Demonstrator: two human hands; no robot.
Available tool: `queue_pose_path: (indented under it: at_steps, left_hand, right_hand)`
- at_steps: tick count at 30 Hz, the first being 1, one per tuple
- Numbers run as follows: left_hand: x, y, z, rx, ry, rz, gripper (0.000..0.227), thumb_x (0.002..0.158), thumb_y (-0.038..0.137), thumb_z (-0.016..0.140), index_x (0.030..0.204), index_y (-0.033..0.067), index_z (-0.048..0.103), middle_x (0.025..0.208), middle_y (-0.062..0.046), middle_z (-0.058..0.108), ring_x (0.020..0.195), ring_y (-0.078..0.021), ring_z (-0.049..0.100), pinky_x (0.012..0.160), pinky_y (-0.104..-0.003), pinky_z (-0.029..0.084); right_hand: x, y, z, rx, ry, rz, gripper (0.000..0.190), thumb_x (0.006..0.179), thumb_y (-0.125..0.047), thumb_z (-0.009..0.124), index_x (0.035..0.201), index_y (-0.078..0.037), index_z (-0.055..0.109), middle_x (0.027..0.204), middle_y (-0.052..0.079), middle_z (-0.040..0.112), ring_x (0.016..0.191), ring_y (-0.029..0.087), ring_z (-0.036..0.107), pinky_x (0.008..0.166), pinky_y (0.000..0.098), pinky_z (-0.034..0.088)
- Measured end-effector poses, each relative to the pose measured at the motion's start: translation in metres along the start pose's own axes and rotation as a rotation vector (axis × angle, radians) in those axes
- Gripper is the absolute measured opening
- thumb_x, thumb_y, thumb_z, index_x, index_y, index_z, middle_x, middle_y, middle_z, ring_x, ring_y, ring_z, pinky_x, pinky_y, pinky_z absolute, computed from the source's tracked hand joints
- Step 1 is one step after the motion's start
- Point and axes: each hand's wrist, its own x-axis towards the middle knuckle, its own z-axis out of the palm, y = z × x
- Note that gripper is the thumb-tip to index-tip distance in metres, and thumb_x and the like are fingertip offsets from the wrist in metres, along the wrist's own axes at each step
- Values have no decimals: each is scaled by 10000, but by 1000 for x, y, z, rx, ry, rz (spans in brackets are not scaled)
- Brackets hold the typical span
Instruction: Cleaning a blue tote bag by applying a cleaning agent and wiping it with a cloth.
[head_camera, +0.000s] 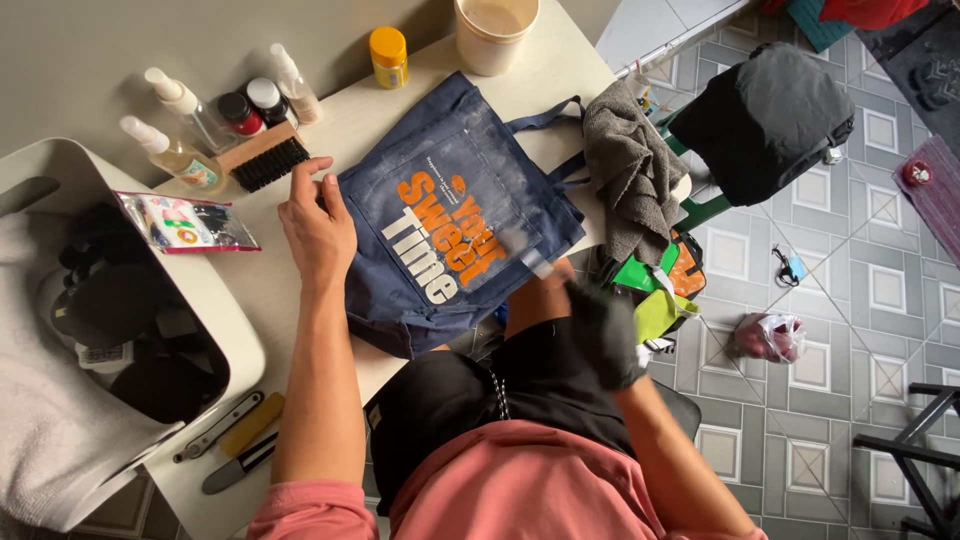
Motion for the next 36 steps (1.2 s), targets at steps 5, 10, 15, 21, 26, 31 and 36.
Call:
queue_pose_path:
  at_steps: [5,10,15,21,26,31,36]
  left_hand:
    - [4,-4,2,23,19,13,166,1067,85,520,1175,154,625,679,-34,710,648,-297,715,722,-395,568]
    - [1,-4,-1,25,13,17,168,1057,87,525,1172,167,618,685,-18,709,638,-281,708,718,-381,560]
    - [2,-1,-1,32,25,17,158,1051,93,538,1161,160,629,678,-38,708,645,-307,712,727,-388,564]
    - [1,-7,1,32,17,34,164,1048,95,540,1169,169,622,673,-21,695,644,-282,709,740,-353,555]
    - [0,6,-7,46,-13,-12,164,1071,95,516,1179,174,610,700,-11,712,652,-250,713,806,-370,532]
    - [4,2,-6,-76,-53,-34,133,1053,58,518,1141,94,611,603,38,495,500,-209,475,734,-364,455]
    - [3,1,-5,-43,-67,-94,160,1057,116,485,1152,111,613,569,46,497,477,-207,461,911,-412,441]
  right_hand:
    - [45,-5,-9,-163,-88,383,417,952,-449,603,1322,-639,600,734,25,713,773,333,729,748,503,579]
    - [70,-4,-2,-191,-96,297,379,951,-463,575,1279,-650,613,669,27,692,737,330,724,685,525,540]
    - [57,-17,30,-261,-121,78,334,948,-392,539,1188,-542,717,529,40,631,584,270,716,538,421,551]
    - [84,-119,-29,228,-58,10,351,952,-214,606,1229,-90,781,510,181,494,496,260,568,497,130,360]
    - [227,-74,-65,21,103,-35,239,1012,-409,630,1195,-322,758,950,85,757,959,338,716,755,491,573]
    - [341,-86,-50,-81,175,-146,243,961,-196,599,1081,-152,805,985,156,784,834,473,701,638,543,540]
    - [400,-94,-8,-412,-53,27,257,820,-116,582,952,-177,794,906,186,746,792,506,706,696,535,575]
